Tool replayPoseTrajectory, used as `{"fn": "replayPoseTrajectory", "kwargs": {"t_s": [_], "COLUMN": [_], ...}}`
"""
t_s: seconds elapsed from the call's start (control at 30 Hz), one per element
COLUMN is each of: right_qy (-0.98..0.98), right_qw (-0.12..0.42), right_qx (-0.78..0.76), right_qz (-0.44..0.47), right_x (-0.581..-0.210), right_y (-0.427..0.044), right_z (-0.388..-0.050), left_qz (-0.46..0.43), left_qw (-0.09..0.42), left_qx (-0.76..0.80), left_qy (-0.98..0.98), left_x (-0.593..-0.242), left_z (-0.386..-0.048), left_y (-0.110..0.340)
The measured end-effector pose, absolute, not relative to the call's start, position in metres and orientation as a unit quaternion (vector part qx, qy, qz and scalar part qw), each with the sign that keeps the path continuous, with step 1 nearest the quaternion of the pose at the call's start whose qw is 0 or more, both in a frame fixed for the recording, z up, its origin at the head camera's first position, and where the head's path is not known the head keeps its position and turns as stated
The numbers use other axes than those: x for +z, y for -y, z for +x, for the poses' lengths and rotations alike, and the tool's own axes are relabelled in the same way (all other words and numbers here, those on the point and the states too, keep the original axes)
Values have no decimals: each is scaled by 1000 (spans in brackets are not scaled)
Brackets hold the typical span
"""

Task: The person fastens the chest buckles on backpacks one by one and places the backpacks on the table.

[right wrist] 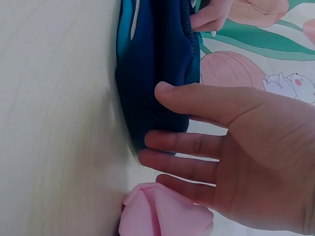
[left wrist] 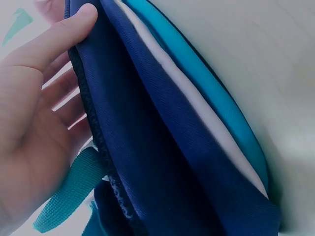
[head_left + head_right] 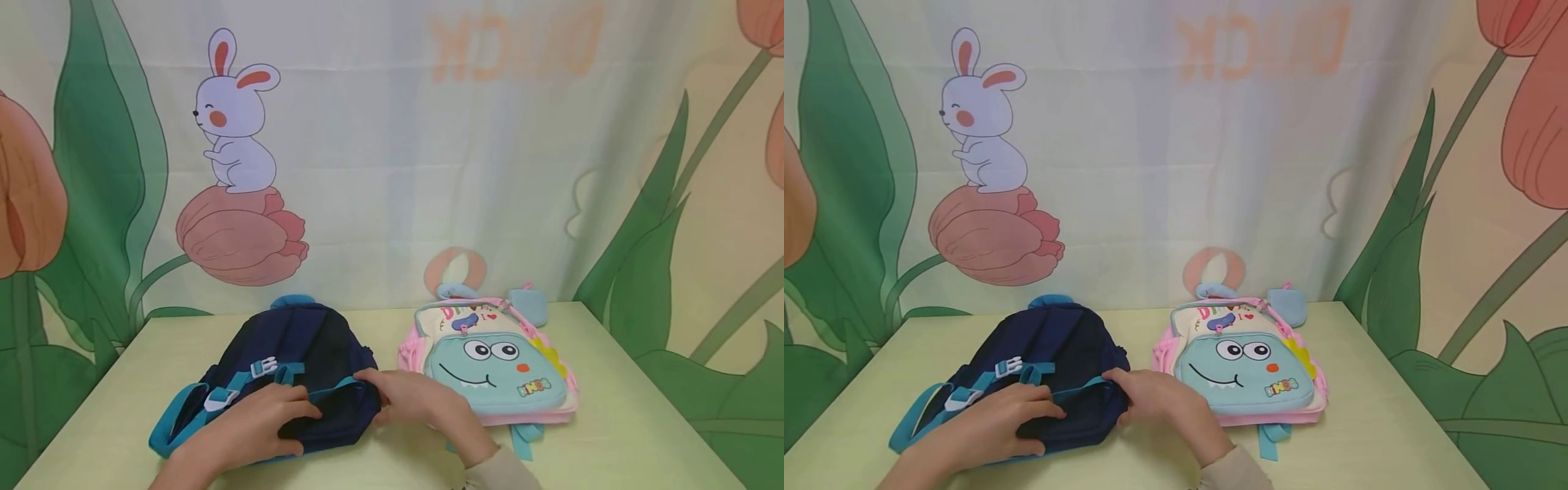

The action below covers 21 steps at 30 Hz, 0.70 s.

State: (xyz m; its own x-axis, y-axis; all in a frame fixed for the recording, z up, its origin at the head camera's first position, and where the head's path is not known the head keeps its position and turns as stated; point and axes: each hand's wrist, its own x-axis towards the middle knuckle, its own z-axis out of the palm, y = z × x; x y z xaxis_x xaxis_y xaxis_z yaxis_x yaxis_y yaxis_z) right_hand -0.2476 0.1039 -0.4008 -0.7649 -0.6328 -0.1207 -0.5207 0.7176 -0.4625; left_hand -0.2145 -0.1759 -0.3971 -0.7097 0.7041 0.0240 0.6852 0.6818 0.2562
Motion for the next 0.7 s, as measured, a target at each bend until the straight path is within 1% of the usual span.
{"fn": "replayPoseTrajectory", "kwargs": {"t_s": [0.33,0.43,0.6,0.7], "right_qy": [-915,-917,-926,-928], "right_qw": [150,149,132,119], "right_qx": [-199,-195,-175,-165], "right_qz": [-318,-314,-307,-313], "right_x": [-398,-397,-394,-393], "right_y": [-106,-106,-108,-109], "right_z": [-248,-248,-248,-247], "left_qz": [389,397,418,436], "left_qw": [28,18,-21,-58], "left_qx": [118,123,146,162], "left_qy": [-913,-909,-896,-883], "left_x": [-396,-393,-385,-381], "left_z": [-213,-210,-203,-203], "left_y": [176,175,176,179]}}
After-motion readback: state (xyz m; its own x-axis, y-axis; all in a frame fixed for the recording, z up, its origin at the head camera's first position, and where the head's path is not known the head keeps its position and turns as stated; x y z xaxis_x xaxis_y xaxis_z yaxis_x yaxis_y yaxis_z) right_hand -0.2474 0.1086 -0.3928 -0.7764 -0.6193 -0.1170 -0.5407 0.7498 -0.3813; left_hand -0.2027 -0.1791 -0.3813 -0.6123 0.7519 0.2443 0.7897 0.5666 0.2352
